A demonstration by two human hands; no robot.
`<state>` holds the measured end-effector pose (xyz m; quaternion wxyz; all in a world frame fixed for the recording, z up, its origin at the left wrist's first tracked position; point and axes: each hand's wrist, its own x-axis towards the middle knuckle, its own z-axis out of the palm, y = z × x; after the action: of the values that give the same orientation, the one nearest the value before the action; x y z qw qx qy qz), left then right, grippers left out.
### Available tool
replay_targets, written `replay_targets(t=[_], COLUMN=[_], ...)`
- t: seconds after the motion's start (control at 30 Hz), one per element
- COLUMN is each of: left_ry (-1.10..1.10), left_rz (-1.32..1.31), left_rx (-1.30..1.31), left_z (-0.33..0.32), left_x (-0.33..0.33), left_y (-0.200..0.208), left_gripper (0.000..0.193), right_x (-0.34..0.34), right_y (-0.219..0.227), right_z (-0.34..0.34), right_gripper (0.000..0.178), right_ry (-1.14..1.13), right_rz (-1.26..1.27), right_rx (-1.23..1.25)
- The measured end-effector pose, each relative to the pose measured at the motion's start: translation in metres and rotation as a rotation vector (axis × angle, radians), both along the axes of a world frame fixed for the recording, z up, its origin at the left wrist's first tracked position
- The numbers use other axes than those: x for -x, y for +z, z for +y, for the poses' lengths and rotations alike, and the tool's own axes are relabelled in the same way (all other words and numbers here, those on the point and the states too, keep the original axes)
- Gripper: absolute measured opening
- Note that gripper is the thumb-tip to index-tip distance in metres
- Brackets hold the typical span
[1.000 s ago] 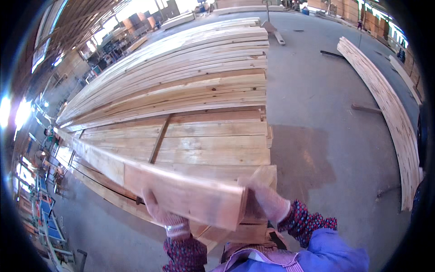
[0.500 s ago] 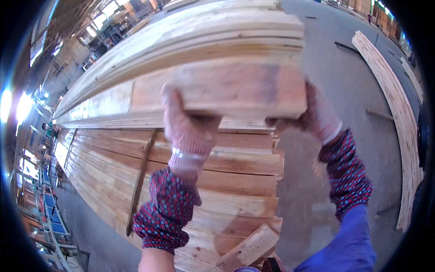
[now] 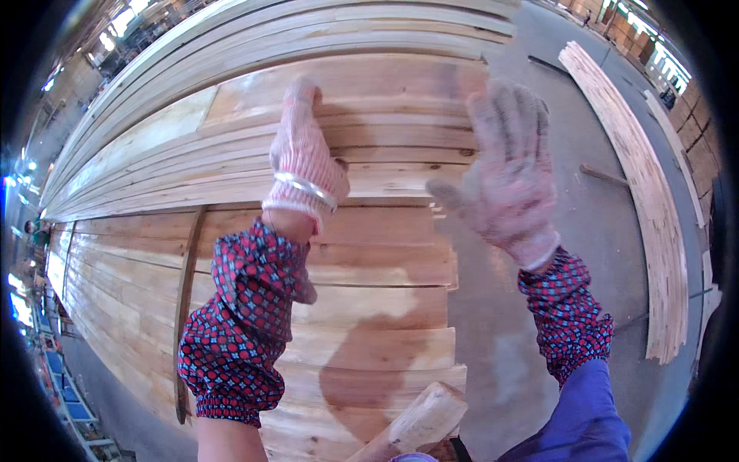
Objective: The person picks up wooden planks from a large stack and carries them to a conveyor belt. They place the planks onto the belt one by one, repeating the process of retrieving and loading wood throughout the video.
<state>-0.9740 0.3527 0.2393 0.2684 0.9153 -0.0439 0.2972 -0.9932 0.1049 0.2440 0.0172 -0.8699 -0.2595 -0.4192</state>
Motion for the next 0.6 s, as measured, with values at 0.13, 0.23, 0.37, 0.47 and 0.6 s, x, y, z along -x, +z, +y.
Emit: replay_targets(t=[0.13,0.23,0.37,0.47,0.6], left_ry=[-0.028,-0.033,-0.199,-0.088,0.184], left_rz=[-0.014,0.128,0.45,0.4,0.275], left_rx=[-0.111,0.033,1.011,0.842,1.621], left_z=[0.022,0.008,0.007,0.001,-0.022], left_x=[-0.015,-0.038,-0.066,-0.075,-0.078], left_y=[0.007,0.019,0.026,0.011,0.014], left_gripper=[0.082,0.071,0.049,0.052,0.065], right_x=[-0.033,-0.063,-0.076,-0.077,-0.072], right_y=[-0.041,-0.037,-0.029,-0.026,-0.028], right_z=[0.026,0.021,0.021,0.022,0.015], right_gripper=[0.081,0.079,0.068,0.064,0.063], right_ry=[-0.015,0.068,0.198,0.245,0.237], right_rz=[-0.071,-0.29,-0.431,-0.448,-0.442], right_rx=[0.019,-0.021,-0.059,-0.062,-0.036])
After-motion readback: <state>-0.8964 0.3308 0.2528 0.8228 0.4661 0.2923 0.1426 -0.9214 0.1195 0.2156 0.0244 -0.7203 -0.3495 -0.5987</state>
